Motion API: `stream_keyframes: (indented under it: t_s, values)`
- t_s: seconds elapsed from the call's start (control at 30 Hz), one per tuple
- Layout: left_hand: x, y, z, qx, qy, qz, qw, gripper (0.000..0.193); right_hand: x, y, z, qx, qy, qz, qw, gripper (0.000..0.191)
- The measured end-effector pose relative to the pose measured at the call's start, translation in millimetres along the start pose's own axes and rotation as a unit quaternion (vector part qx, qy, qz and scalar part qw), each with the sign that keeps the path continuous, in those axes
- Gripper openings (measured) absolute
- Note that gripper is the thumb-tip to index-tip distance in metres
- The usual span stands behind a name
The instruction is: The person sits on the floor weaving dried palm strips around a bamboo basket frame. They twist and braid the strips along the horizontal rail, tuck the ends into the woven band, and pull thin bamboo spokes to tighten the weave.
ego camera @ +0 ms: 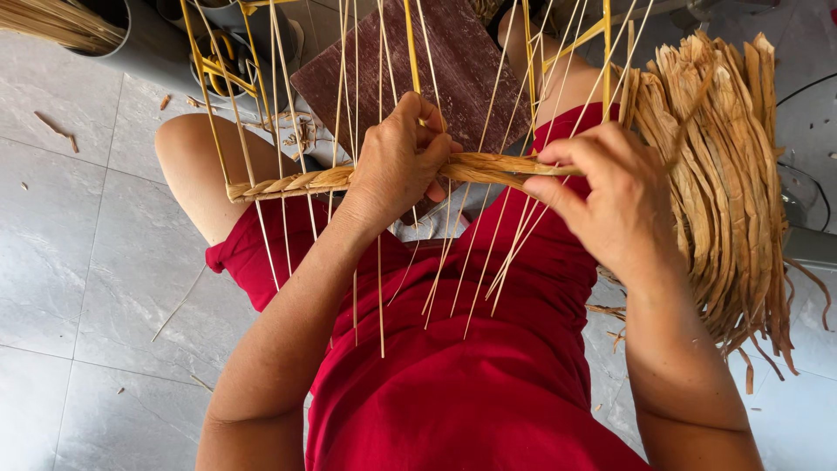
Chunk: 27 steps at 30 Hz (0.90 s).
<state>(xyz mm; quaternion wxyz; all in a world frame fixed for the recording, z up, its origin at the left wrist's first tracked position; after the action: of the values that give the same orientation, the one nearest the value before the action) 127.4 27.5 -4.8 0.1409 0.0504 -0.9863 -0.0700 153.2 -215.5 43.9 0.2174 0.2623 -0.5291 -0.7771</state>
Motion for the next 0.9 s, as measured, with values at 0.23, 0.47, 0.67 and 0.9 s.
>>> stream_keyframes:
  t_s: [0.23,0.47,0.67,0.9]
  values:
    - [-4,5,-1,0.035,0.037,0.045,0.998,0.015,12,-24,18,0.07,0.053,-0.066,0.994,0.038]
    - [-8,7,-4,-0.015,0.043,0.071,0.996,0.026,3,-42,11,0.058,0.057,-0.009,0.997,0.026]
    - [-18,21,-7,0.003,0.055,0.201,0.978,0.038,-12,-21,-5,-0.099,0.015,0.12,0.988,0.012]
    - [-27,8,-12,-0.053,0.094,0.239,0.965,0.023,-48,45,-28,-0.25,-0.005,0.071,0.966,0.011]
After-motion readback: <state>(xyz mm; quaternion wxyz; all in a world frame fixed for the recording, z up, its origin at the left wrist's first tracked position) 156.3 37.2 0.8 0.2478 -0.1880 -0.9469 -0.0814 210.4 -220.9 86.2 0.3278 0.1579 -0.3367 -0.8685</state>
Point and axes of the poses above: each hand's wrist, its own x-axis away from the middle knuckle, its own y-axis out of the back of the hand, z = x × y, the point moved 2 cm from there along -x, towards the middle knuckle, and after that the axes turned 4 degrees about -z, right-handed, at the moved point
